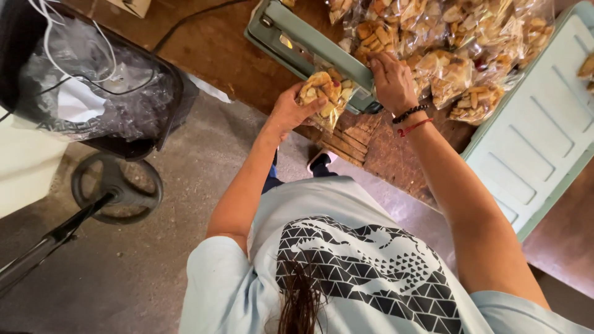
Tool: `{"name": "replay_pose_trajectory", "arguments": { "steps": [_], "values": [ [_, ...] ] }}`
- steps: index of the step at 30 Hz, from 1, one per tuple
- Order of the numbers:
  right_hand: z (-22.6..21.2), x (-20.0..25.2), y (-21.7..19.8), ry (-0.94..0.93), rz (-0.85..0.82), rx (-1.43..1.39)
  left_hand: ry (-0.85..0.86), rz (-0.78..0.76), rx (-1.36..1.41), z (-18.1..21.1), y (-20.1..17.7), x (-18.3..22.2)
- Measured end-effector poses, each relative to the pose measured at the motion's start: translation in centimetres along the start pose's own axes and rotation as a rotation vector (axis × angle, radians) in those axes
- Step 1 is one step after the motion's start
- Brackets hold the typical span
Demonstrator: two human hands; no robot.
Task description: The person seals bags of snacks using a heat sealer and places them onto a plastic tray. They pick up bags from a pile, position the openings in the sealer, and press the lever before setting the sealed bags aside.
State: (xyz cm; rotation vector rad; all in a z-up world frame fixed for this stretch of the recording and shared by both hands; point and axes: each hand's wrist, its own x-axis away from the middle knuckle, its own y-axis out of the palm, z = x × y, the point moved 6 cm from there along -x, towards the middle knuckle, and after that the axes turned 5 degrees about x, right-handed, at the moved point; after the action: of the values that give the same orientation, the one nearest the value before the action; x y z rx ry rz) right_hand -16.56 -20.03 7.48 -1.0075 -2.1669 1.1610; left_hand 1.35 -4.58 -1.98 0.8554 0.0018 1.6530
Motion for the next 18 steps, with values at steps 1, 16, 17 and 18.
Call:
{"name": "replay_pose_trajectory", "arguments": {
  "steps": [1,16,17,18],
  "values": [
    [0.1,0.0,0.1,0.003,-0.003,0.005,0.044,-0.008,-0.004,0.0,0.0,-0.3],
    [-0.1,0.0,-3.4,0.157,-0.068,-0.057,0.263,-0.124,-0.025,-2.1,1.2,2.6],
    [0.0,0.5,-4.0,0.248,-0.096,-0.104,0.265,-0.191,0.018,-2.1,1.8,3.1],
    [-1.0,1.2,-5.5,0.122,0.030,-0.185,0.272,-0.260,0.066,-2.0,2.7,3.5]
  ]
}}
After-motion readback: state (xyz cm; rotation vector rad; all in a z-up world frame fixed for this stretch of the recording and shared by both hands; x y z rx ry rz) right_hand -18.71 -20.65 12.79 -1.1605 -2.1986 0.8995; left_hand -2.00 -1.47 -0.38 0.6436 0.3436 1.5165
